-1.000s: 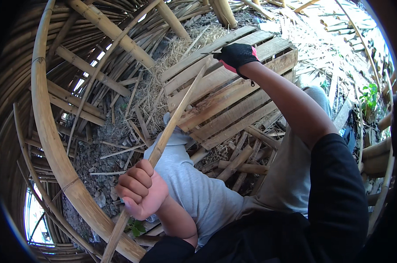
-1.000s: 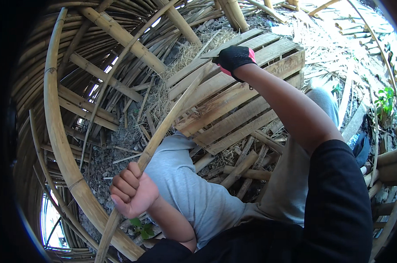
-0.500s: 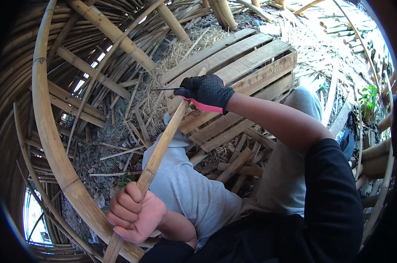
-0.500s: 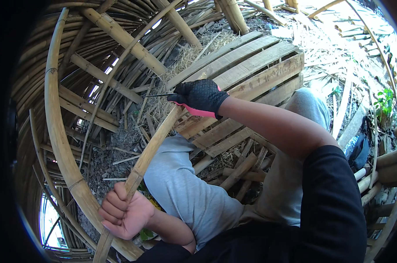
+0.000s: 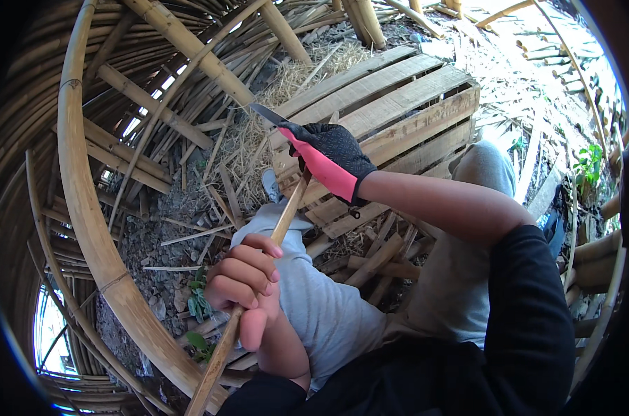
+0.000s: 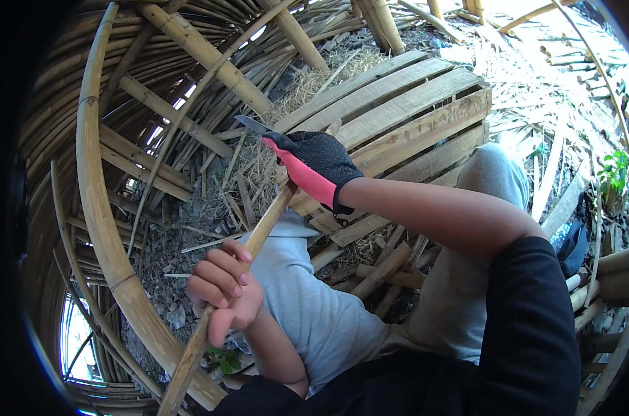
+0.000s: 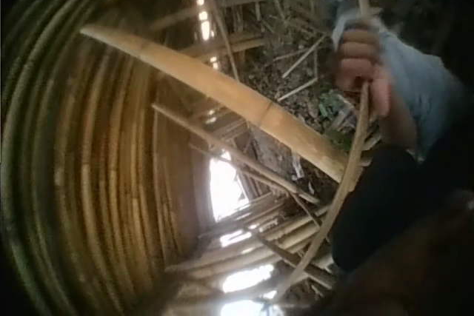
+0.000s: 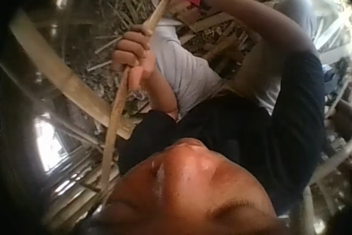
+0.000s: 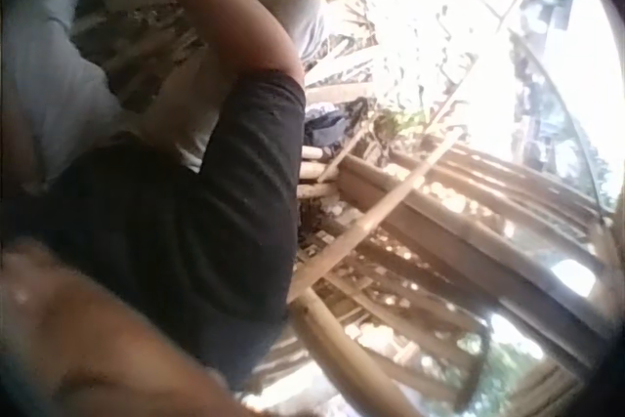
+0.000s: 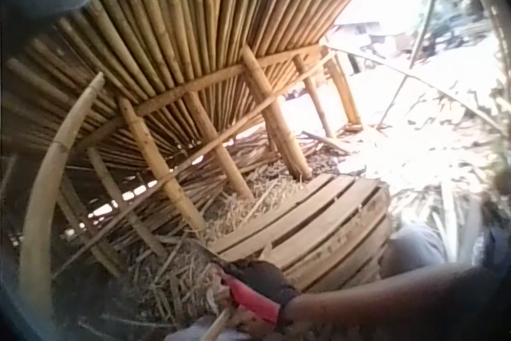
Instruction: The person sits on a low platform and uses a knife to shave a thin bamboo strip held in the left hand, repeatedly drawing the blade along the strip to remove thin shavings. The person adjusts grip and repositions the strip multiple times while continuing to shave it.
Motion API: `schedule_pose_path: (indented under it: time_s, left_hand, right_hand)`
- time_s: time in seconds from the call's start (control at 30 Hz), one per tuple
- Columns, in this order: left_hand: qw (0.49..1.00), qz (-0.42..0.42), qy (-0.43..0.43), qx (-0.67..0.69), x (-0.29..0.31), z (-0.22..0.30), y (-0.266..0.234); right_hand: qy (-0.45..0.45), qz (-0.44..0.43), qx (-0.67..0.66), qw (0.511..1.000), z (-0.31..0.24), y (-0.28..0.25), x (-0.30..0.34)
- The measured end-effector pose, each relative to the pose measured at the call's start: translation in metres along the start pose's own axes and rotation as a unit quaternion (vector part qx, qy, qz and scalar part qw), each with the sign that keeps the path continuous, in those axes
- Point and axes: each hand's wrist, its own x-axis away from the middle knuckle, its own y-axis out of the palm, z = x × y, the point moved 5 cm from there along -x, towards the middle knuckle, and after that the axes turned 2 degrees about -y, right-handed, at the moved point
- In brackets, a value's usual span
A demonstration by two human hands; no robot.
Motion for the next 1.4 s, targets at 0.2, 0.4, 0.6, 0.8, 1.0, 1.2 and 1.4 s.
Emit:
schedule_pose_path:
  time_s: [0.2,0.4,0.6,0.8,1.0,1.2,1.4]
  left_hand:
    - [0.996,0.01,-0.086,0.02,0.0,-0.003,-0.001]
    - [0.994,0.022,-0.088,0.061,0.0,-0.006,-0.007]
    - [0.993,0.041,-0.089,0.062,0.001,-0.005,-0.014]
    - [0.994,0.03,-0.088,0.064,-0.002,-0.002,-0.01]
    - [0.993,0.034,-0.088,0.072,-0.002,-0.004,-0.014]
    - [0.994,0.021,-0.086,0.059,-0.004,-0.006,-0.007]
    - [0.994,0.043,-0.081,0.059,0.002,-0.002,0.001]
  right_hand:
    - [0.095,-0.087,0.06,0.99,-0.013,-0.015,0.005]
    - [-0.017,-0.026,0.246,0.969,-0.005,-0.03,0.002]
    - [-0.032,-0.022,0.335,0.941,0.001,-0.047,0.003]
    - [0.112,-0.084,0.247,0.959,0.058,-0.07,-0.014]
    - [0.369,-0.075,-0.013,0.926,0.083,-0.088,-0.014]
    - [0.02,-0.097,0.279,0.955,-0.004,-0.038,0.021]
    - [-0.084,-0.166,0.376,0.908,-0.065,-0.01,0.075]
